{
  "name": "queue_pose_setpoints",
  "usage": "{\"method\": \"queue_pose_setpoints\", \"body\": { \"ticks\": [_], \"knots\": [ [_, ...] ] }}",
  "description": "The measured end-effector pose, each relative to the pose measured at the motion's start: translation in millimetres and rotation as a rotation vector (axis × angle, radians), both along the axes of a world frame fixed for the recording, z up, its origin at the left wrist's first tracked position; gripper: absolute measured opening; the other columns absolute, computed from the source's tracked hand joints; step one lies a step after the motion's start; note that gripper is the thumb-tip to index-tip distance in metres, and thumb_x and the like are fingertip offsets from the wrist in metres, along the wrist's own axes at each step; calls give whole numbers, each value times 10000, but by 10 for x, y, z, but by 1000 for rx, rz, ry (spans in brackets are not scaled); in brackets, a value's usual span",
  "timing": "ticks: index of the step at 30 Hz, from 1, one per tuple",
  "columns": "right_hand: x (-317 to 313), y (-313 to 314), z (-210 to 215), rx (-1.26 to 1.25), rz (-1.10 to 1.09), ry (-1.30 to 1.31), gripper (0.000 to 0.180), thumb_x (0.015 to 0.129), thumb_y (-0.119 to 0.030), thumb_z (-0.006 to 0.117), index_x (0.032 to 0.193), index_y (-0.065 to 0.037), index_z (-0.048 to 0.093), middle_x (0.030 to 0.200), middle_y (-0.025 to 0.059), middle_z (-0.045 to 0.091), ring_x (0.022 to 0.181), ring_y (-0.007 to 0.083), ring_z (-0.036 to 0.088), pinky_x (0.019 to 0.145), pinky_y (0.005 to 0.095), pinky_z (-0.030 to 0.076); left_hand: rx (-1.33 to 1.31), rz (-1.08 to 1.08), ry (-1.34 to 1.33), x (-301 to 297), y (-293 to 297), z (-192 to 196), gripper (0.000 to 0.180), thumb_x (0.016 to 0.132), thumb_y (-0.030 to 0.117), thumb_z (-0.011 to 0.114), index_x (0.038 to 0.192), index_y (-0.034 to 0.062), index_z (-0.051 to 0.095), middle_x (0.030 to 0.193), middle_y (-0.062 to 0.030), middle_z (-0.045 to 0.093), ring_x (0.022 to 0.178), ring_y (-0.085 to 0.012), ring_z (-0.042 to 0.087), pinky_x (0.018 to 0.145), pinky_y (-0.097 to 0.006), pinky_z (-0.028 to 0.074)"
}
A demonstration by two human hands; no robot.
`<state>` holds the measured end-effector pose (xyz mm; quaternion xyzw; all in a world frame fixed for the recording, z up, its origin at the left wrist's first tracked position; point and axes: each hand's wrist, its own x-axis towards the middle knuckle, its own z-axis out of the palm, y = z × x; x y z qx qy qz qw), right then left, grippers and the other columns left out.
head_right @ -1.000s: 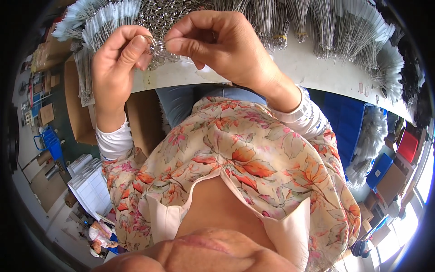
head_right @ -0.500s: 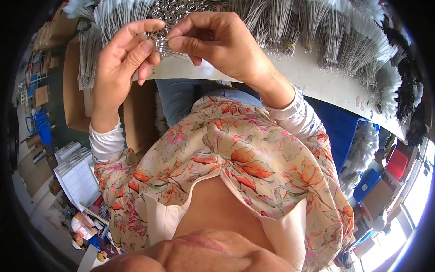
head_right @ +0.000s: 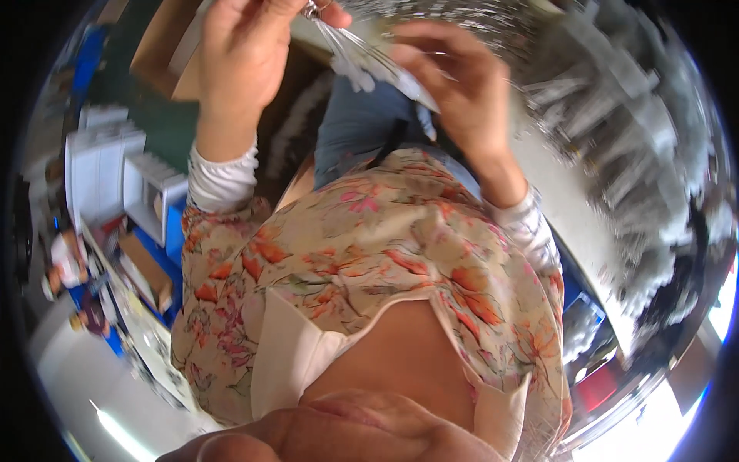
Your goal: Attaching metal rings to the ends of small white bottle brushes at a work table.
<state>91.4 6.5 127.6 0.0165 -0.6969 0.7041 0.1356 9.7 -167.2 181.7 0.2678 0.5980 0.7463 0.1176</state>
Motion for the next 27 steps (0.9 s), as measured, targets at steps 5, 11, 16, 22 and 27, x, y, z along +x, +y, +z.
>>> {"method": "queue_pose_setpoints", "body": {
  "ticks": [5, 11, 16, 22, 27],
  "knots": [
    [243, 222, -204, 118, -69, -160, 152, 825, 24, 599, 975, 36, 618, 903, 89, 649, 850, 122, 604, 789, 224, 462, -281, 53, 106, -122, -882, -170, 170, 919, 112, 517, 883, -45, 573, 773, -61, 593, 629, -104, 574, 584, -229, 467],
    [356, 95, -535, 69, -69, -411, 145, 850, -57, 593, 949, 46, 615, 844, 78, 632, 797, 132, 593, 782, 244, 453, -1078, 50, 212, -182, -1290, -1681, 145, 886, 113, 490, 947, 45, 602, 878, -111, 638, 848, -200, 622, 733, -319, 484],
    [368, 116, -527, 76, 30, -570, 132, 854, -66, 595, 935, 37, 613, 826, 67, 621, 790, 115, 569, 765, 228, 436, -1278, 32, 311, 99, -1278, -3099, 212, 823, 168, 483, 965, 60, 599, 866, -167, 642, 804, -342, 619, 704, -450, 484],
    [219, -117, -426, 61, 51, -582, 131, 847, -60, 604, 941, 31, 615, 832, 58, 620, 782, 110, 565, 750, 226, 440, -1691, -216, -32, 562, -2363, -4389, 282, 840, 192, 453, 963, 49, 662, 1007, -173, 641, 970, -338, 611, 850, -446, 469],
    [323, 191, -341, 74, 114, -622, 129, 840, -52, 612, 946, 20, 621, 842, 50, 620, 774, 105, 563, 733, 226, 445, -1736, -188, -354, 969, -2357, -4564, 287, 829, 169, 475, 1032, 45, 635, 1074, -183, 613, 1036, -335, 577, 863, -422, 462]
  ]
}}
